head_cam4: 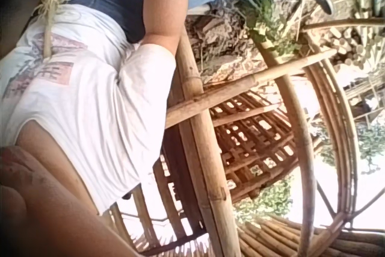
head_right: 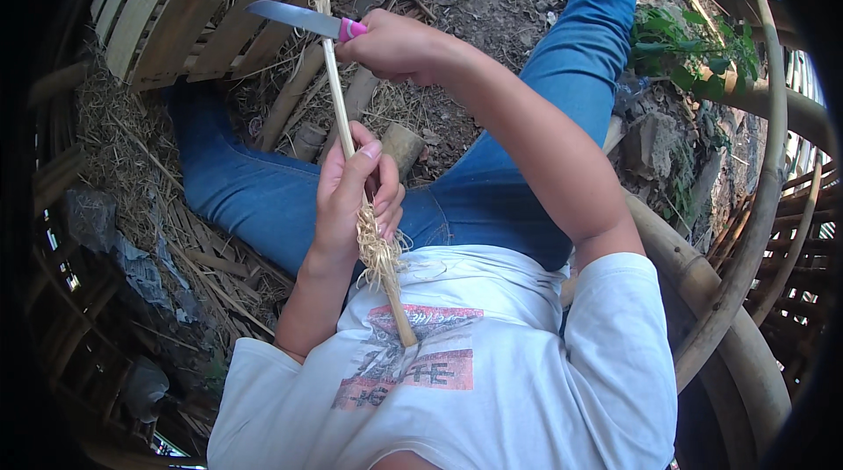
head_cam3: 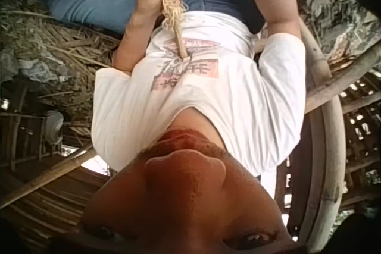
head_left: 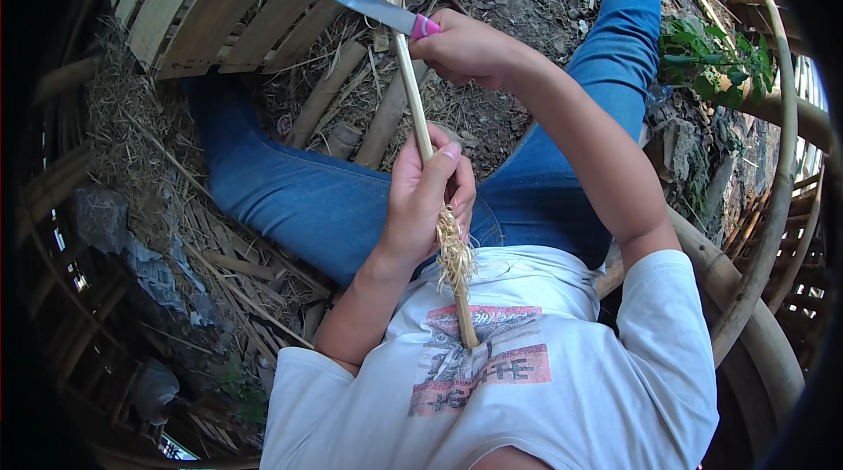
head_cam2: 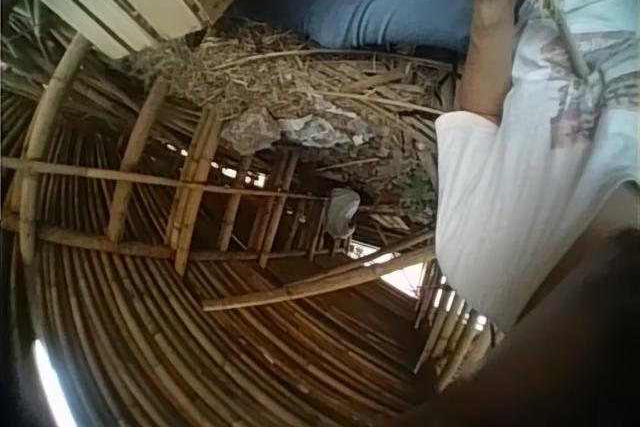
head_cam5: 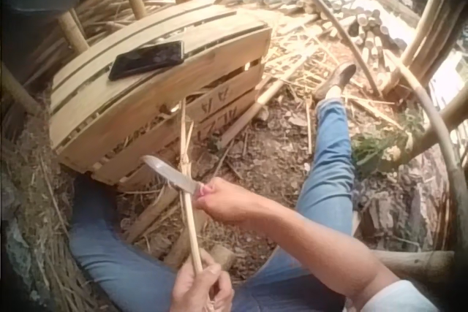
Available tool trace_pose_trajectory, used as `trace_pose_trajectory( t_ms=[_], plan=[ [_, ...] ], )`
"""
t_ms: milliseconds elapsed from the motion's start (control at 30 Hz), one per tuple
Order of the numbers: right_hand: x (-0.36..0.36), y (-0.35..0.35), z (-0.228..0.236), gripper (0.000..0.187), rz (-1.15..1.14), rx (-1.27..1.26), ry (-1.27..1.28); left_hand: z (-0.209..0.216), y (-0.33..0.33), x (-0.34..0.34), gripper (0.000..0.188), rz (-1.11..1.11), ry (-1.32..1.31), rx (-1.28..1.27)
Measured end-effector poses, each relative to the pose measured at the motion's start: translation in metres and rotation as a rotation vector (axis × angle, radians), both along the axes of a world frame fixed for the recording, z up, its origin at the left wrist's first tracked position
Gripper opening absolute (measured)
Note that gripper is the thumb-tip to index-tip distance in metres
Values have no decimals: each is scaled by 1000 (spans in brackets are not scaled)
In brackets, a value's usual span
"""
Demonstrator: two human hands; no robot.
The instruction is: The person shaves thin fibers from a bamboo stick using a knife and then twists the fibers around the stick by hand.
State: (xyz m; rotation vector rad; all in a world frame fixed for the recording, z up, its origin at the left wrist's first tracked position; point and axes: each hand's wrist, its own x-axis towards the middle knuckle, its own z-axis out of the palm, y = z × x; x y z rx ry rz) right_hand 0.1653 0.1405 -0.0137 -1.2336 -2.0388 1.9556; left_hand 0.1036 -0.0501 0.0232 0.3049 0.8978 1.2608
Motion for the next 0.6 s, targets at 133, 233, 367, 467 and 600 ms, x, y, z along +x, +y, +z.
trace_pose_trajectory(
  t_ms=[133, 233, 367, 467, 600],
  plan=[
    [8, 36, -27, 28, -311, -342, 206, -2, -6, 0, 5, -8, -29, -12],
    [32, 34, -16, 43, -205, -184, 212, -4, -2, -5, 5, -15, -37, 5],
    [61, 18, -11, 39, -81, 510, 58, -1, -1, -2, 8, 4, -106, 1],
    [65, -11, 5, 32, -31, 683, 28, -2, -2, -3, 10, 8, -127, 0],
    [53, -35, 24, 21, 31, 899, 58, -5, -4, -3, 12, 3, -149, 3]
  ],
)
